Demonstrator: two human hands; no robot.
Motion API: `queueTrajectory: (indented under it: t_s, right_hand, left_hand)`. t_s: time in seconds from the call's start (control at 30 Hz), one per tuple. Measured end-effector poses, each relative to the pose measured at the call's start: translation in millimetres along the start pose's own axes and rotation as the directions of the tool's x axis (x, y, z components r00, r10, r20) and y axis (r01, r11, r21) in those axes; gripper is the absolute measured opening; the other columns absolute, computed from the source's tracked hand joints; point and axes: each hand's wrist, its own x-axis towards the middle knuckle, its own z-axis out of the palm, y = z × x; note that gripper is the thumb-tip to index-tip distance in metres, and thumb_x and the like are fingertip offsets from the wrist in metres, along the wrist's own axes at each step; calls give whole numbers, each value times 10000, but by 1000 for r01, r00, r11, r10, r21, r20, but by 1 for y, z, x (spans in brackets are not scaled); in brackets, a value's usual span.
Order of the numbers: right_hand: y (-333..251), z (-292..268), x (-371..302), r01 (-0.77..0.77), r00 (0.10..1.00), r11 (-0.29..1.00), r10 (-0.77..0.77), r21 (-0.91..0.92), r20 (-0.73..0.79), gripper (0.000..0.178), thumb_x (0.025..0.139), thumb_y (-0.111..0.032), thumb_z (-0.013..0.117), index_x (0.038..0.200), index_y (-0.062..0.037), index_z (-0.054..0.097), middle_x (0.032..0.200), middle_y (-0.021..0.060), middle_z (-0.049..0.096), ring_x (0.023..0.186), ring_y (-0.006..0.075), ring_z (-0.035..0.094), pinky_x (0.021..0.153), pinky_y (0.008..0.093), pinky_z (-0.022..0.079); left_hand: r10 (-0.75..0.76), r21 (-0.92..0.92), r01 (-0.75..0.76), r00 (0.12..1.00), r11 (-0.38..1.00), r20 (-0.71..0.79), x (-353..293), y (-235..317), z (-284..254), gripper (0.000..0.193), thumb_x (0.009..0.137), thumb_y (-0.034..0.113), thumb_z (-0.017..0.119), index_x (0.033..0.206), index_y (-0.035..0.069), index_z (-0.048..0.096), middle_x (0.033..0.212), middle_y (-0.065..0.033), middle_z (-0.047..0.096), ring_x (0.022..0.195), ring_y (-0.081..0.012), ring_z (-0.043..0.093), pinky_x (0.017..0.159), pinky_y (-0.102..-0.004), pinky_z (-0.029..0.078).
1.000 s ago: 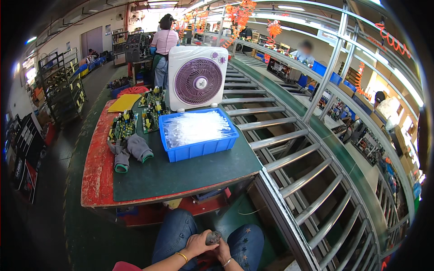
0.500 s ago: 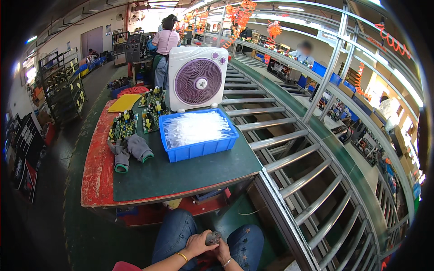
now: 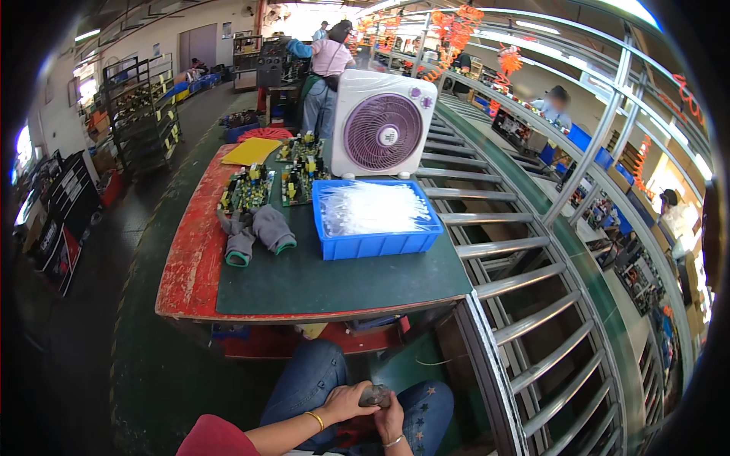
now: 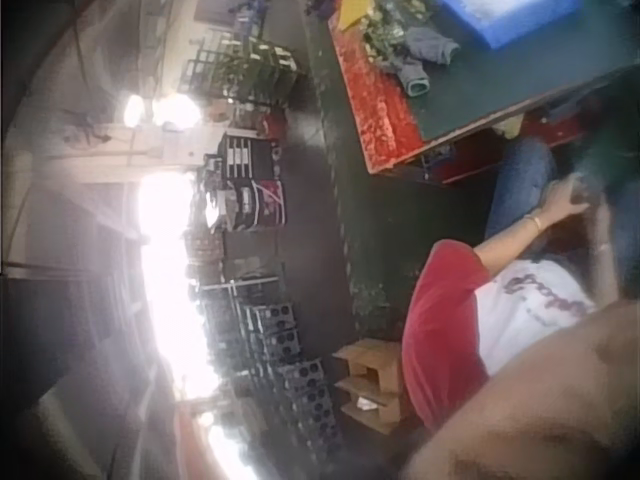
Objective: Sorting components in plastic bags and placing them into a blue container on an assembly line.
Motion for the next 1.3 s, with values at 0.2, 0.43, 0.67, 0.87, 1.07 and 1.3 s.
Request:
queueTrajectory:
  t_s: [0.2, 0.43, 0.67, 0.87, 1.07, 1.3]
  right_hand:
    - [-44, 32, -24, 264, 959, 924, -282, -277, -28, 300, 1032, -314, 531, 1172, -52, 574, 1027, 77, 659, 838, 146, 635, 694, 285, 541]
    - [-70, 81, -32, 513, 855, 718, -476, -471, 206, 205, 990, -157, 618, 1146, -30, 581, 1105, 76, 668, 1009, 134, 625, 868, 266, 502]
    - [-50, 96, -46, 531, 846, 319, -243, -785, 474, 266, 906, -134, 715, 1117, 1, 625, 1038, 89, 679, 946, 143, 632, 856, 286, 507]
    - [-65, 91, -47, 544, 822, 264, -357, -797, 443, 257, 907, -135, 705, 1103, 14, 629, 976, 75, 661, 876, 138, 604, 816, 278, 496]
    - [-67, 84, -48, 467, 882, 531, -228, -707, 412, 258, 925, -120, 701, 1130, 13, 619, 1022, 35, 646, 930, 104, 584, 849, 249, 477]
    - [-82, 82, -46, 509, 847, 398, -76, -764, 525, 277, 942, -68, 667, 1196, 22, 603, 1160, 49, 650, 1012, 102, 592, 913, 249, 469]
  left_hand:
    - [18, 3, -18, 1000, 1000, 2, -1, -6, 3, 668, 777, 537, 736, 1237, 109, 508, 1050, -172, 685, 904, -387, 674, 820, -473, 518]
    - [55, -31, -54, 998, 998, 43, -1, -8, 5, 658, 795, 545, 708, 1231, 95, 504, 1128, -182, 668, 990, -395, 651, 878, -485, 497]
    - [80, -117, -70, 994, 991, 79, -2, -12, 1, 676, 798, 537, 702, 1260, 86, 502, 1137, -205, 667, 992, -408, 648, 875, -500, 508]
    - [53, -134, -49, 998, 990, 28, -2, -7, -1, 703, 795, 515, 717, 1290, 69, 496, 1127, -208, 667, 978, -402, 652, 843, -485, 519]
    - [51, -144, -56, 998, 988, -35, -2, -5, -2, 713, 784, 518, 730, 1299, 89, 485, 1097, -206, 678, 937, -415, 659, 823, -489, 518]
    - [70, -301, -21, 986, 953, 153, -2, -5, -5, 740, 803, 536, 724, 1334, 79, 486, 1136, -206, 668, 1008, -386, 657, 893, -442, 513]
